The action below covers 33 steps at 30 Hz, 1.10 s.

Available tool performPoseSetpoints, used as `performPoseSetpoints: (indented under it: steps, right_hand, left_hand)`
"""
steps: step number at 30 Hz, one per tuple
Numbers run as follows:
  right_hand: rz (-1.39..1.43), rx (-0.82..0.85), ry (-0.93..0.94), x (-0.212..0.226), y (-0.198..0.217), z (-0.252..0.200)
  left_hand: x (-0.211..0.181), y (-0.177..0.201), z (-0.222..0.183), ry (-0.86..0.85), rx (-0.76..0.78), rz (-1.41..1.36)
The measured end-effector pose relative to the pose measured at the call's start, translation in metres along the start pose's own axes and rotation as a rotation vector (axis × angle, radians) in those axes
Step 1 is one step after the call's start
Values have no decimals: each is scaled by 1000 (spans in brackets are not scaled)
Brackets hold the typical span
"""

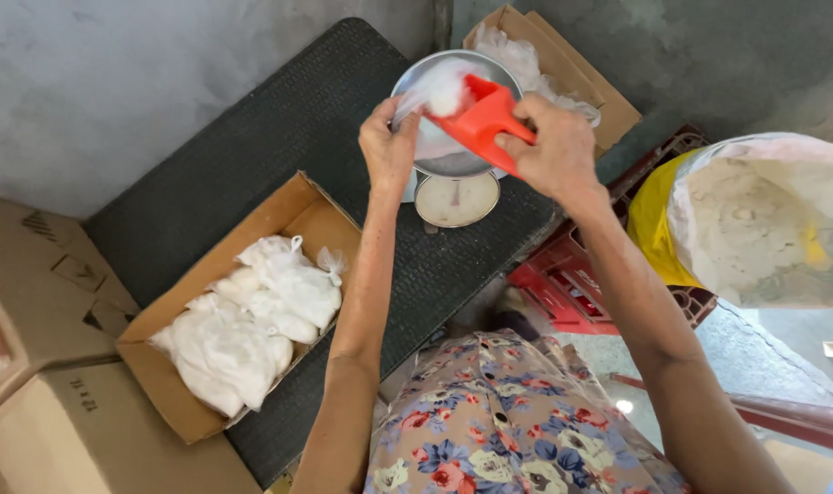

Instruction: Scooping powder from a large bag, weighing it on a scale, transferring it into individual plastic bags, and packing those bags into a cardboard box.

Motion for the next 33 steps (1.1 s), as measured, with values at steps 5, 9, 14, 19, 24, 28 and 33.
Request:
performPoseSetpoints:
  steps: [5,9,14,19,24,28,33]
  right_hand:
    - [-137,157,79,21,-8,16]
    - [-299,233,148,8,-5,30]
    - [-699,318,350,18,11,50]
    - [-786,381,369,24,6,68]
    - [-781,306,484,30,7,71]
    - [-711,325,492,26,11,73]
    - [-679,408,450,12,-4,79]
  left_hand:
    - [8,7,-1,143,-5,-138]
    - [42,-5,3,179,9,-202]
    - [47,-31,5,308,60,-417]
    - [66,-56,12,346,64,-477]
    - [62,-58,22,351,14,-570]
    - [69,-54,27,338,0,-544]
    - [58,-55,27,339,33,-568]
Point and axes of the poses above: each hand's wrist, its own z-axis towards the middle knuckle, its own y-axis out of the back of the hand, x = y × z, the point moved 2 cm from there along z, towards the middle knuckle, and after that the axes turned 2 degrees about x, right-handed, at the moved point
